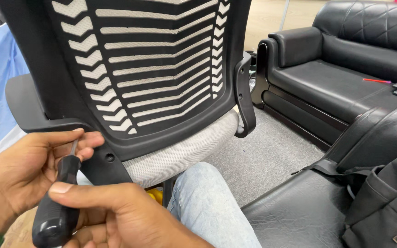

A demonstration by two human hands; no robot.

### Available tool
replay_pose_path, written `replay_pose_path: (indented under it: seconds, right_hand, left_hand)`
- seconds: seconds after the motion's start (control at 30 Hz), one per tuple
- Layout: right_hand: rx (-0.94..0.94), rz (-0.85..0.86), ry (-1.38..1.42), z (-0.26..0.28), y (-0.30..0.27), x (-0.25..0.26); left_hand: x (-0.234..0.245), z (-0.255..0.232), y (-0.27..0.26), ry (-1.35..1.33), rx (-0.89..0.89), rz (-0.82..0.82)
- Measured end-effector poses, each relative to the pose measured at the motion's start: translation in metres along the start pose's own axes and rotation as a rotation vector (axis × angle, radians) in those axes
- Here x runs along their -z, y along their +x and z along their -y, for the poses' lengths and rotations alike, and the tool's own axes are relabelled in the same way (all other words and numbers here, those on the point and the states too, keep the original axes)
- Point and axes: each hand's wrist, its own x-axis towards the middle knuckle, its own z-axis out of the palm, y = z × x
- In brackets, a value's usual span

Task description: The person uses a screwdriver to tighten a screw on the left side of an office chair backrest, then moves to the right side to tighten a second screw. The chair is held steady while the screws are secured.

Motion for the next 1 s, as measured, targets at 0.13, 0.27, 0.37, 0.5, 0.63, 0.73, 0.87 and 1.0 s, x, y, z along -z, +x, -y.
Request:
replay_pose_path:
  seconds: [0.13, 0.27, 0.37, 0.5, 0.63, 0.73, 0.87, 1.0]
  right_hand:
    - [0.064, 0.001, -0.075, -0.007, 0.006, 0.009]
    - [-0.09, -0.109, -0.009, -0.004, 0.007, 0.01]
    - [-0.211, 0.042, 0.21, 0.002, -0.002, 0.011]
    - [-0.24, 0.039, 0.2, 0.001, -0.002, 0.008]
    - [-0.121, -0.06, 0.018, -0.007, 0.006, 0.003]
    - [-0.079, -0.123, -0.081, -0.007, 0.006, -0.001]
    - [-0.084, -0.121, -0.093, 0.004, -0.002, -0.002]
    - [-0.175, -0.1, 0.14, 0.006, -0.005, -0.003]
  left_hand:
    - [0.008, -0.004, 0.007, 0.265, -0.059, -0.051]
    - [0.015, -0.002, 0.023, 0.188, -0.071, -0.024]
    - [0.017, 0.0, 0.03, 0.109, -0.047, 0.004]
    - [0.014, 0.002, 0.021, 0.012, -0.042, 0.072]
    - [0.002, -0.006, 0.001, 0.311, -0.053, -0.049]
    - [-0.001, -0.009, -0.008, 0.487, -0.039, -0.072]
    - [-0.002, -0.003, -0.001, 0.312, -0.08, -0.033]
    - [0.004, 0.002, 0.012, 0.131, -0.046, 0.033]
